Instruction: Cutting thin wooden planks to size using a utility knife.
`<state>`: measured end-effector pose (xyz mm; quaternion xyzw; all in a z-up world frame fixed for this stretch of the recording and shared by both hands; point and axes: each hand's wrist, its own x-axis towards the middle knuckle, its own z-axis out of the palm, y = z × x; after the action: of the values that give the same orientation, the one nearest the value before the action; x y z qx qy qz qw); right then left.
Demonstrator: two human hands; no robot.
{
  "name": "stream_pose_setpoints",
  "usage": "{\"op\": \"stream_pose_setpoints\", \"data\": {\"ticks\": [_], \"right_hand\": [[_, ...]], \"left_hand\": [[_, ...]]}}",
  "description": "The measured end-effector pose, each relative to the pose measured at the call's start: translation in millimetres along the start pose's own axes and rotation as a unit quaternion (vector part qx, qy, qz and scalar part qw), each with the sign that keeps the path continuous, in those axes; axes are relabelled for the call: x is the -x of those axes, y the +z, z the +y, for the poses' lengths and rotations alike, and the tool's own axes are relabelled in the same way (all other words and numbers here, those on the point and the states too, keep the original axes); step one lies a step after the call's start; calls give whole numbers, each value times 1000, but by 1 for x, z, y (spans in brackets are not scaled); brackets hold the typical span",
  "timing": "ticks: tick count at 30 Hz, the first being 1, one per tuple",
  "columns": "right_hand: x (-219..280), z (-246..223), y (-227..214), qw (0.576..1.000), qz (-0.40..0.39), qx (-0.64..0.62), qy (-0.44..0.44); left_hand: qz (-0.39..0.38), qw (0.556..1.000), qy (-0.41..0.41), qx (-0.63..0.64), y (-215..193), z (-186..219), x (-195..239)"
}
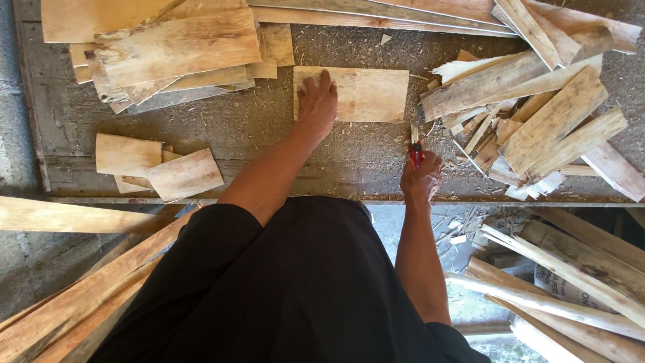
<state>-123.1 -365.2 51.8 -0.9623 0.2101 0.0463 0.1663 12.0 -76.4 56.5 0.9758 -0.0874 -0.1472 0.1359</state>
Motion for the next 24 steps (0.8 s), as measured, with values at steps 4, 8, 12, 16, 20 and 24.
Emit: {"op": "stream_pose_setpoints", "data": {"ticks": [4,8,12,16,20,24], "right_hand": [[4,-35,-10,999,-24,-29,9],[5,-112,-36,989,-135,-40,49],[-5,-152,-14,986,-92,-105,-86],[-20,-169,8,986,-121,-55,-101],[-23,-170,25,975,-57,-97,-191],[-22,-183,23,987,-108,-44,-110]], "left_hand": [[8,1000,5,-7,3,-1,-2],[-71,997,-21,-5,-17,7,1],[-81,996,-28,7,-18,11,0],[-64,998,-24,4,-15,10,1],[-49,998,-15,21,-13,7,0],[-54,998,-9,19,-12,5,-1]]}}
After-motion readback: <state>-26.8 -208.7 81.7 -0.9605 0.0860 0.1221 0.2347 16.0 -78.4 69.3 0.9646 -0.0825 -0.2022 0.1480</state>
